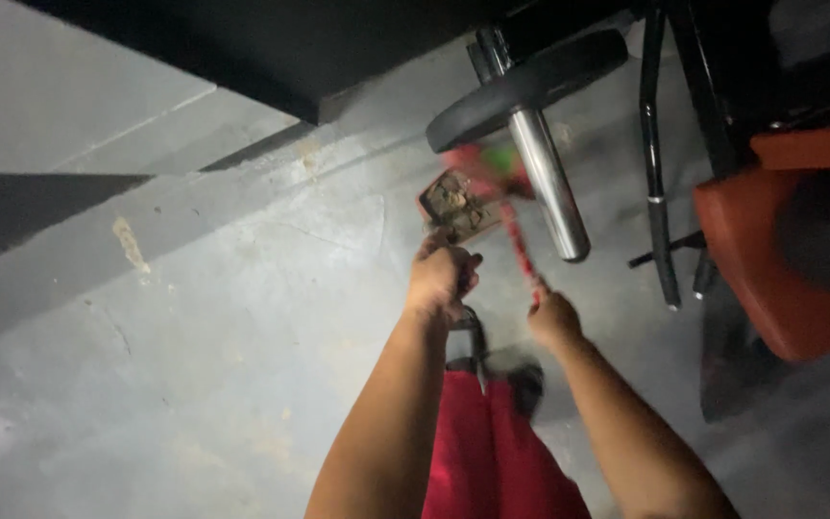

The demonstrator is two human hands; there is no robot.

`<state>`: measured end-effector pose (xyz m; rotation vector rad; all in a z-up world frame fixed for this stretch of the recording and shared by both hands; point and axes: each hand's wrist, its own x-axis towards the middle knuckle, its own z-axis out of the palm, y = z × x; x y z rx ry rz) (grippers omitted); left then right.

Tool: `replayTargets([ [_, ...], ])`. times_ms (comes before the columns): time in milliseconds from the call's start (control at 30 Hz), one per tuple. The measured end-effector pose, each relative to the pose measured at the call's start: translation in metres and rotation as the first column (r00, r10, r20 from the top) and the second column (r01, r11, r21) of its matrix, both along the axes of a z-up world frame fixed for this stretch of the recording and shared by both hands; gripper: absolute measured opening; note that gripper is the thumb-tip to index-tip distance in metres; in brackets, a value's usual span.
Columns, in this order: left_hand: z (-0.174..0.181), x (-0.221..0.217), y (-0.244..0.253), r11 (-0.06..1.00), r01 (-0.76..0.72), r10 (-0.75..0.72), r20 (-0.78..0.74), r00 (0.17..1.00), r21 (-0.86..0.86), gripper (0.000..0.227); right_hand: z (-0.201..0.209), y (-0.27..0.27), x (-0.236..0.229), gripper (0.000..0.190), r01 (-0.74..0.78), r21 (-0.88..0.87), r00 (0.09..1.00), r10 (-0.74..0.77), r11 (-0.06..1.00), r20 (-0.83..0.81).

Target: Sweeping dust and debris into a dustpan on a gym floor.

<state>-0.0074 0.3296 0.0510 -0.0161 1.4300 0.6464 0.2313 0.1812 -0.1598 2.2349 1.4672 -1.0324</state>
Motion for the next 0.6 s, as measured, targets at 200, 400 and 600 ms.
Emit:
replayTargets([
  [200,0.001,-0.038,-0.037,0.998,-0.058,0.057,0.045,0.997,0.006,0.078,0.123,-0.072,0.008,0.066,0.091,0.231,0.969,-0.033,0.969,-0.246],
  [400,0.014,-0.111,-0.131,0.967,-0.236,0.221,0.142,0.965,0.098,0.089,0.16,-0.101,0.071,0.067,0.195,0.192,0.95,-0.136,0.962,-0.282],
  [600,0.035,-0.191,-0.174,0.942,-0.322,0.298,0.205,0.932,0.098,0.096,0.135,-0.073,0.09,0.066,0.487,-0.128,0.758,-0.491,0.864,-0.43],
])
